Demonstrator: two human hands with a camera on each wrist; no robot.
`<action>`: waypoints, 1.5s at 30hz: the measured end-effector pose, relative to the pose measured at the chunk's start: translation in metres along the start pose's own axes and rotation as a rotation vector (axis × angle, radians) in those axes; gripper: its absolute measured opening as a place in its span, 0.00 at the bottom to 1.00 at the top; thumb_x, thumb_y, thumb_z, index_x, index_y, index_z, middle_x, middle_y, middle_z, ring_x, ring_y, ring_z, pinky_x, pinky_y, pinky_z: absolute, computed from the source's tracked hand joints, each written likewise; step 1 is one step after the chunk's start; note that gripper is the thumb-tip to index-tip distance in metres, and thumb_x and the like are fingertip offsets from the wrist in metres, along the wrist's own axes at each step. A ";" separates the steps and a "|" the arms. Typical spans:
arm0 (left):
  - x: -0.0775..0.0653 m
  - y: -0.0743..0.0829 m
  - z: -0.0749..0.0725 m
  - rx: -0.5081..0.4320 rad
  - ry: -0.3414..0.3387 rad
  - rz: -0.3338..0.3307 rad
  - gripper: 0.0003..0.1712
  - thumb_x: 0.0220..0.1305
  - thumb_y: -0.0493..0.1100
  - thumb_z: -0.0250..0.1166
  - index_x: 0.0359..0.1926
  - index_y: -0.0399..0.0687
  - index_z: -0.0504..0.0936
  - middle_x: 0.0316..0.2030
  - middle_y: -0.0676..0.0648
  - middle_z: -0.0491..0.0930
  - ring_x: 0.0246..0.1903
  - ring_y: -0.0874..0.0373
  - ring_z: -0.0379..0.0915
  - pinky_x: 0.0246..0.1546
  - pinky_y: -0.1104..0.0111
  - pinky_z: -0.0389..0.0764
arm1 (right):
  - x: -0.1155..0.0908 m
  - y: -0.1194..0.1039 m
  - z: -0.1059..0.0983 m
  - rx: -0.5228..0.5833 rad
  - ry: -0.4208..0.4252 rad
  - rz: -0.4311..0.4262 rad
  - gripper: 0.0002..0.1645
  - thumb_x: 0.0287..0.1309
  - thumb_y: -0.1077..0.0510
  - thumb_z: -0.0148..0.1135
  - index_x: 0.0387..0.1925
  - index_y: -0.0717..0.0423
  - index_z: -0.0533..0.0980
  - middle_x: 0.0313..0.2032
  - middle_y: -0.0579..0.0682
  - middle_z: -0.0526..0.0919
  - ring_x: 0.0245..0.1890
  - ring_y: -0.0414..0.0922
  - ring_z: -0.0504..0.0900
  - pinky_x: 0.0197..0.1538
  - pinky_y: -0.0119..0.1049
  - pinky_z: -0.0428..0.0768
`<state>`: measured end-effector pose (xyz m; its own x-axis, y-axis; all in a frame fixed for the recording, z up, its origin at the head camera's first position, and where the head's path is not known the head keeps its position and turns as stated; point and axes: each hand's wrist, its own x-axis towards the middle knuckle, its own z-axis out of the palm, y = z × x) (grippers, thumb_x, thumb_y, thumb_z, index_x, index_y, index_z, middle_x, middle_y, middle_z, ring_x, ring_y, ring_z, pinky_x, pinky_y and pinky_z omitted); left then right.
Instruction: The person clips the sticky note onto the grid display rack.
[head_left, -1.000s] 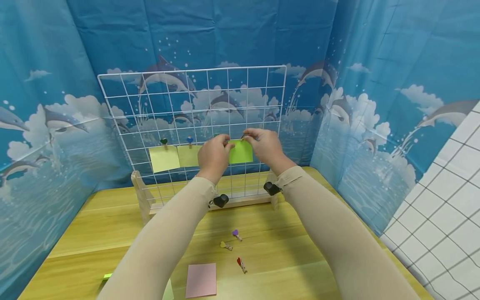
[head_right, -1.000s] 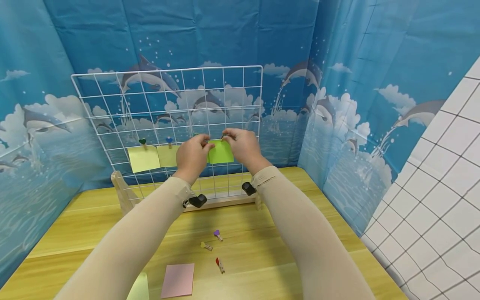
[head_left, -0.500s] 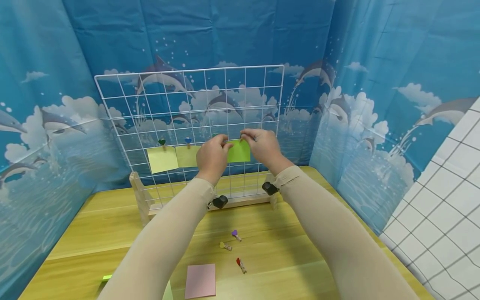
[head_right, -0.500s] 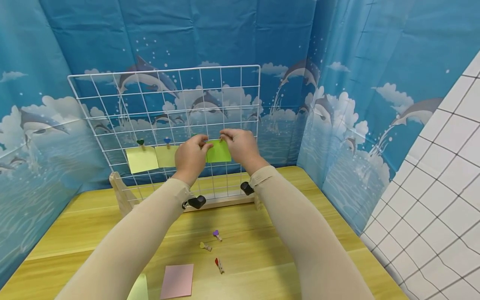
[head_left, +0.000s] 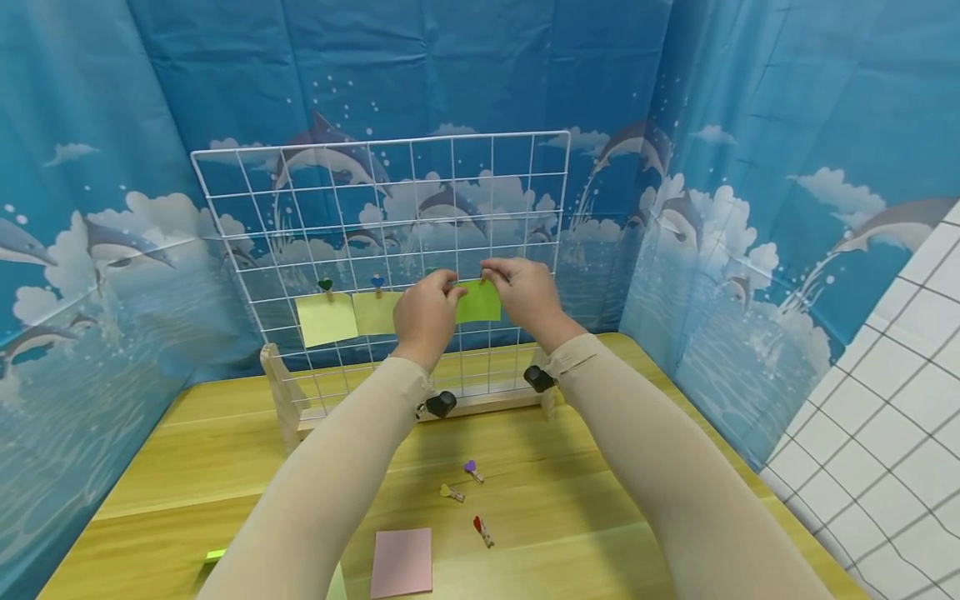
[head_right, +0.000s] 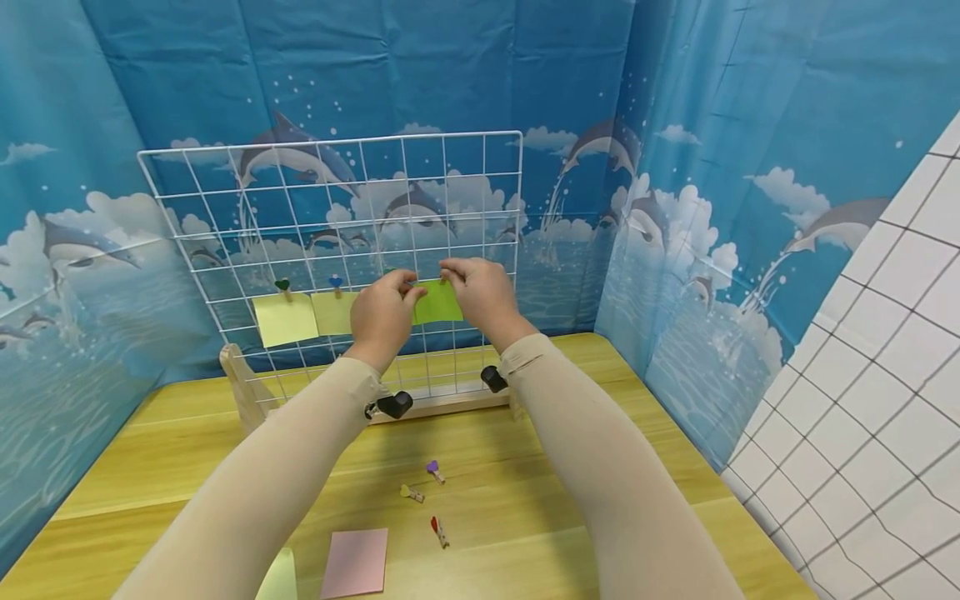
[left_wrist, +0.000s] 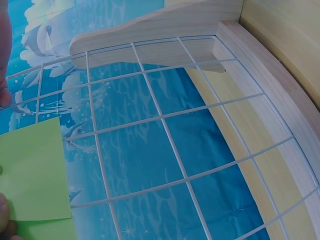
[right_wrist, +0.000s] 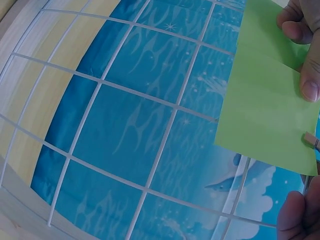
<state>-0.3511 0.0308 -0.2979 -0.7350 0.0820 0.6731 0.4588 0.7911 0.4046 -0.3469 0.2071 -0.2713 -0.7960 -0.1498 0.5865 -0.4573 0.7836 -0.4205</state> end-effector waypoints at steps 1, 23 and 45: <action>0.000 0.000 0.000 0.002 -0.002 0.001 0.18 0.76 0.54 0.65 0.57 0.52 0.87 0.43 0.50 0.92 0.32 0.57 0.88 0.30 0.62 0.85 | 0.000 0.000 0.000 0.000 -0.001 0.001 0.21 0.81 0.49 0.54 0.66 0.47 0.82 0.55 0.52 0.89 0.13 0.44 0.62 0.22 0.36 0.66; 0.001 -0.003 0.000 0.015 -0.010 0.003 0.19 0.75 0.56 0.65 0.58 0.52 0.87 0.43 0.51 0.92 0.31 0.58 0.87 0.26 0.64 0.82 | 0.000 0.004 0.000 0.037 -0.034 0.001 0.22 0.79 0.50 0.57 0.68 0.46 0.80 0.58 0.52 0.88 0.17 0.46 0.65 0.24 0.37 0.67; 0.000 -0.002 -0.001 0.020 -0.017 0.005 0.19 0.75 0.55 0.65 0.58 0.53 0.87 0.43 0.50 0.92 0.29 0.58 0.87 0.27 0.63 0.83 | 0.000 0.002 -0.003 -0.037 -0.069 -0.038 0.23 0.82 0.53 0.53 0.71 0.44 0.77 0.59 0.52 0.86 0.27 0.47 0.73 0.28 0.38 0.70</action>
<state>-0.3516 0.0283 -0.2976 -0.7415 0.0960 0.6641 0.4521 0.8028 0.3888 -0.3465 0.2101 -0.2699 -0.8041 -0.2204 0.5521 -0.4742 0.7979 -0.3721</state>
